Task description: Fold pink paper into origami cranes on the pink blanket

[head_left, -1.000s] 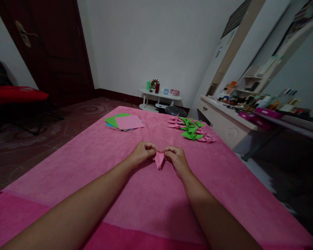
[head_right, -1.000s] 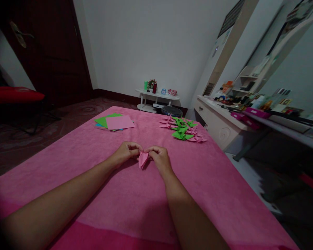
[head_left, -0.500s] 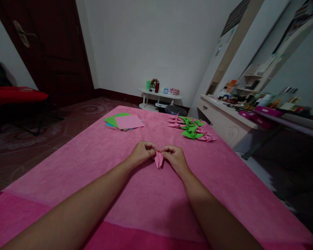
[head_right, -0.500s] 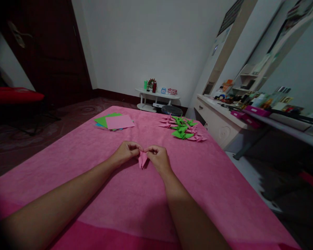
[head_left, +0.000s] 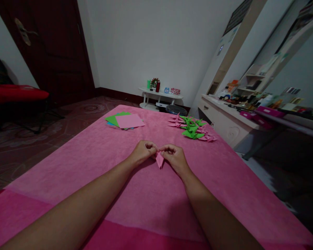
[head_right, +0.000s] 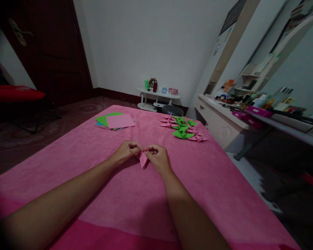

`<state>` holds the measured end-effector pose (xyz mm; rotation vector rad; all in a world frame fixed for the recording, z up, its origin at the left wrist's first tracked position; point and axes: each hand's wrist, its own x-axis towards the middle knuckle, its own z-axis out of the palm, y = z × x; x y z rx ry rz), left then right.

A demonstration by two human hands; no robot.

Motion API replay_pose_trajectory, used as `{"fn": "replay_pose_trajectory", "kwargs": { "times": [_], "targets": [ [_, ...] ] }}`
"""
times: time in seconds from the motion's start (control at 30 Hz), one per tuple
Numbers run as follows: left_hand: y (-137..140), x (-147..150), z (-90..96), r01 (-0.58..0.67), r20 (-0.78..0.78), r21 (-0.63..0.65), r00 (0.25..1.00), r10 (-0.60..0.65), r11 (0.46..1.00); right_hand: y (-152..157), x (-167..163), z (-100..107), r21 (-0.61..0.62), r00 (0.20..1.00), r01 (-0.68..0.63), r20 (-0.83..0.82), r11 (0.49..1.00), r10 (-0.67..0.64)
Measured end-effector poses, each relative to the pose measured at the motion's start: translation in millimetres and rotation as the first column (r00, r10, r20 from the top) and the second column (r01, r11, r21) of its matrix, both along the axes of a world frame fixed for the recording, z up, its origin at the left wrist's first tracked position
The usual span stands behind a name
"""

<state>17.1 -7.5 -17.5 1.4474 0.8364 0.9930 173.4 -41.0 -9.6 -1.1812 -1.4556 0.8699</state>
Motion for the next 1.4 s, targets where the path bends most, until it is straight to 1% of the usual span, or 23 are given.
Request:
{"fn": "replay_pose_trajectory", "kwargs": {
  "times": [0.07, 0.17, 0.3, 0.37, 0.43, 0.57, 0.67, 0.77, 0.87, 0.97, 1.07, 1.23, 1.33, 1.4],
  "targets": [
    [-1, 0, 0.6, 0.011, -0.017, 0.026, 1.000, -0.010, 1.000, 1, 0, -1, -0.002, 1.000, 0.002, 0.006, 1.000, -0.002],
    [-2, 2, 0.5, -0.019, -0.025, 0.054, 0.999, 0.020, 0.998, 2, 1, -4, 0.007, 1.000, -0.005, -0.001, 1.000, 0.005],
    [0, 3, 0.2, -0.077, 0.087, 0.078, 0.994, 0.070, 0.994, 3, 2, -4, -0.003, 0.993, -0.023, -0.114, 1.000, 0.023],
    [0, 3, 0.4, -0.084, 0.139, 0.078, 0.988, 0.073, 0.993, 4, 3, -3, -0.034, 0.986, -0.030, -0.167, 0.999, 0.024],
    [0, 2, 1.3, -0.076, 0.163, 0.077, 0.985, 0.062, 0.994, 4, 3, -3, -0.041, 0.982, -0.035, -0.188, 0.999, 0.027],
    [-3, 2, 6.0, -0.058, 0.202, 0.077, 0.979, 0.041, 0.995, 4, 5, -5, 0.025, 0.987, -0.047, -0.153, 0.999, 0.050],
    [-6, 4, 9.0, -0.069, 0.195, 0.066, 0.979, 0.055, 0.995, 4, 8, -6, 0.079, 0.995, -0.006, -0.094, 0.997, 0.013],
    [-7, 4, 8.4, -0.063, 0.186, 0.021, 0.981, 0.058, 0.998, 3, 9, -4, 0.114, 0.997, 0.031, -0.070, 0.993, -0.023],
    [-7, 4, 7.0, -0.067, 0.218, -0.046, 0.973, 0.075, 0.997, 1, 9, -1, 0.143, 0.997, 0.033, -0.069, 0.989, -0.024],
    [-9, 3, 8.2, -0.058, 0.236, -0.062, 0.969, 0.071, 0.996, 1, 8, 0, 0.165, 0.997, 0.039, -0.077, 0.985, -0.027],
    [-10, 4, 10.6, -0.058, 0.228, -0.042, 0.971, 0.066, 0.997, 3, 8, -1, 0.151, 0.997, 0.057, -0.066, 0.987, -0.048],
    [-9, 6, 11.1, -0.121, 0.206, -0.053, 0.970, 0.130, 0.991, 2, 7, 1, 0.095, 0.998, 0.029, -0.065, 0.995, -0.023],
    [-9, 6, 9.9, -0.086, 0.237, -0.082, 0.966, 0.104, 0.993, 1, 8, 5, 0.039, 0.998, 0.016, -0.056, 0.999, -0.013],
    [-10, 6, 9.5, -0.039, 0.285, -0.132, 0.955, 0.075, 0.990, 1, 8, 6, 0.026, 0.999, 0.006, -0.045, 1.000, -0.005]
  ]
}}
